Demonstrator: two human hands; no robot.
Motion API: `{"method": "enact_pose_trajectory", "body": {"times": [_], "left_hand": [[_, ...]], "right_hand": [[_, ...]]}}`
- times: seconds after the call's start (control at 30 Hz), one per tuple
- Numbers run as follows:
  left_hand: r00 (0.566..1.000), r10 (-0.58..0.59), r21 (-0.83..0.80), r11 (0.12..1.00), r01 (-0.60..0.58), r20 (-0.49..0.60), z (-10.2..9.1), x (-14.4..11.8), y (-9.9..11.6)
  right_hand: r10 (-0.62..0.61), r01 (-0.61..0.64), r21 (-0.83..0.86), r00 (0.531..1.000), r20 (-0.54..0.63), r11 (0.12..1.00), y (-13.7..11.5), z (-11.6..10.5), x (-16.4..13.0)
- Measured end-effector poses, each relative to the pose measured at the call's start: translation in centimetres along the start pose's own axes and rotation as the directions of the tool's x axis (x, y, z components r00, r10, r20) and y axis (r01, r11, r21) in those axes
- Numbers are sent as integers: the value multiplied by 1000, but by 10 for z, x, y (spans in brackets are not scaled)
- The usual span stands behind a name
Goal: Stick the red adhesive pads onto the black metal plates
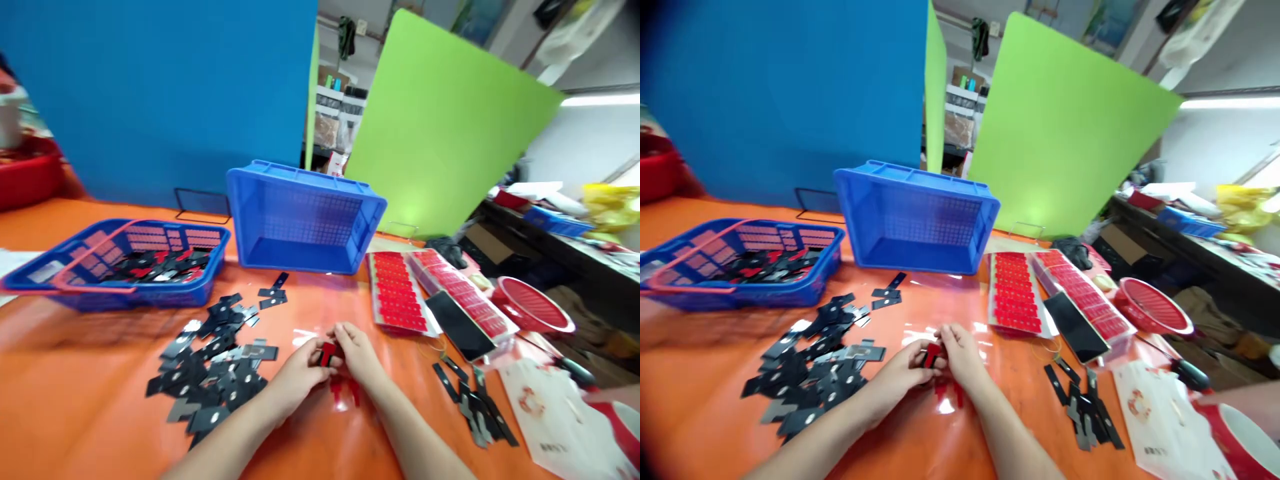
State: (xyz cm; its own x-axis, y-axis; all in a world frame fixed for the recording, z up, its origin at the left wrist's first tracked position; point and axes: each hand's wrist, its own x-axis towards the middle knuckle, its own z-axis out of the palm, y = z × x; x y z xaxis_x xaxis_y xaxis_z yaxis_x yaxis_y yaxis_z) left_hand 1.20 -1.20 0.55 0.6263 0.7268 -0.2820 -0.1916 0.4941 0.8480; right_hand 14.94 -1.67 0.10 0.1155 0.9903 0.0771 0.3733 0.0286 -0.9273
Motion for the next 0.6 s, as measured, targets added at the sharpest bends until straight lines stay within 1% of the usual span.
{"method": "enact_pose_trajectory", "body": {"times": [0.07,0.13,0.17,0.2,0.23,0.27,0.3,0.33,0.4,0.43,0.47,0.53,0.6], "left_hand": [[1000,-15,14,1000,15,-7,-2,2,0],[1000,-5,31,1000,6,-28,-3,3,1],[999,1,41,999,1,-39,-3,3,2],[999,8,51,999,-5,-50,-2,3,2],[998,11,58,998,-8,-57,-2,2,2],[998,13,61,998,-9,-60,-1,1,2],[998,12,60,998,-9,-60,0,0,2],[998,13,56,998,-9,-59,0,-1,2],[999,2,53,999,1,-49,1,-2,1],[999,-8,51,999,11,-44,1,-3,0],[999,-17,45,999,19,-41,0,-3,0],[999,-30,22,999,31,-40,0,-2,0],[998,-38,-6,999,37,-49,0,-2,1]], "right_hand": [[-32,30,-32,998,-57,999,-5,-12,-1],[-83,70,-107,989,-123,992,-8,-32,-7],[-116,89,-173,981,-155,981,-8,-44,-12],[-176,112,-309,967,-187,944,-4,-59,-18],[-237,117,-464,949,-209,878,1,-75,-25],[-271,96,-598,939,-209,795,9,-92,-31],[-287,44,-716,932,-221,697,19,-110,-37],[-303,-34,-810,917,-258,586,31,-129,-42],[-295,-138,-852,900,-320,505,53,-163,-49],[-276,-229,-905,900,-337,359,63,-177,-51],[-268,-269,-910,895,-358,317,71,-190,-52],[-259,-296,-916,894,-365,270,82,-208,-53],[-259,-316,-916,889,-377,249,86,-221,-51]]}}
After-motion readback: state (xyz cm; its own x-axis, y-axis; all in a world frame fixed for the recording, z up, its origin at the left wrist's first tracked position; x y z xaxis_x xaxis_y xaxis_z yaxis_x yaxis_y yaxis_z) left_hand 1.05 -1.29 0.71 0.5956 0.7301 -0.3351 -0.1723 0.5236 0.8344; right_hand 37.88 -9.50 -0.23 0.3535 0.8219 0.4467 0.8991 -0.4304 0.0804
